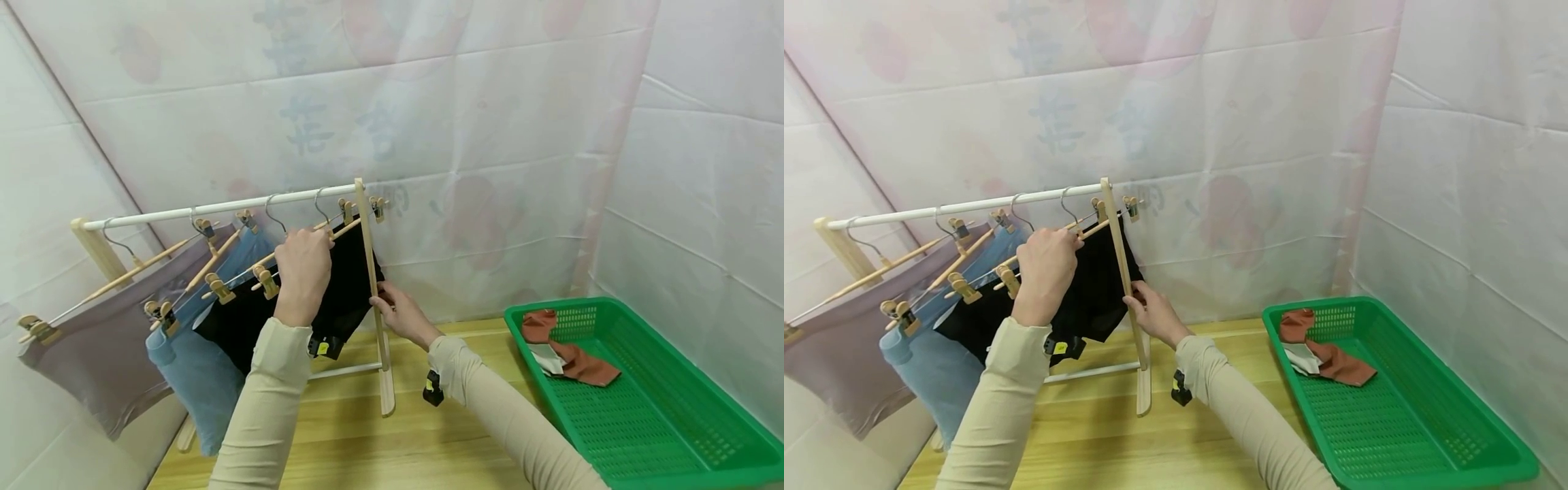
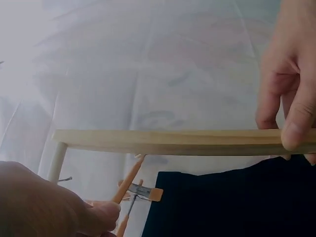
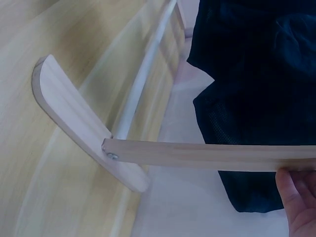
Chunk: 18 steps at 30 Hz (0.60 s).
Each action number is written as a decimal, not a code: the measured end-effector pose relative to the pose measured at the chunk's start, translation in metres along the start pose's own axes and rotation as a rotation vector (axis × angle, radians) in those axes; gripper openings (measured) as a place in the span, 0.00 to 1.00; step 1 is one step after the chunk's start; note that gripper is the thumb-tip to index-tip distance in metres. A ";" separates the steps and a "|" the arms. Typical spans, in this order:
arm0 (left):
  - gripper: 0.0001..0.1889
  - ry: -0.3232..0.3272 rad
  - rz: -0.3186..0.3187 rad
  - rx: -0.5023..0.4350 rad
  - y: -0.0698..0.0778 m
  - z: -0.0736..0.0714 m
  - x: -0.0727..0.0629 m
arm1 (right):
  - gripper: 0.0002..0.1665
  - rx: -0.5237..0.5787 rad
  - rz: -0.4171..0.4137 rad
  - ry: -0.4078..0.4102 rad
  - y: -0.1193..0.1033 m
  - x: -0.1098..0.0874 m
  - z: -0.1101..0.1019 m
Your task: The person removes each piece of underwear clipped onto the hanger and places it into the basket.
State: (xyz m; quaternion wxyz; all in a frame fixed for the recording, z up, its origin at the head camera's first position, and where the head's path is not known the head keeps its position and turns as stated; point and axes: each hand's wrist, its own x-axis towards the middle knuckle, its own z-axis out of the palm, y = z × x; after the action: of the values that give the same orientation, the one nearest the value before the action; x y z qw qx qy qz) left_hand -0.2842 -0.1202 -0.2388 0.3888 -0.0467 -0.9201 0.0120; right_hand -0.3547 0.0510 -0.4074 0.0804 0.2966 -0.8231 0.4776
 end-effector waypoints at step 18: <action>0.16 0.032 0.018 -0.048 -0.004 -0.004 -0.002 | 0.23 0.007 -0.005 -0.009 0.000 0.002 0.000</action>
State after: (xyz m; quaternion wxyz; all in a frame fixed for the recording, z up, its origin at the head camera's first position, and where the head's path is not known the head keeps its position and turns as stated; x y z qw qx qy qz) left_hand -0.2806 -0.1244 -0.2369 0.4021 -0.0647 -0.9133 -0.0073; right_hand -0.3563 0.0508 -0.4067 0.0768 0.3013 -0.8210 0.4789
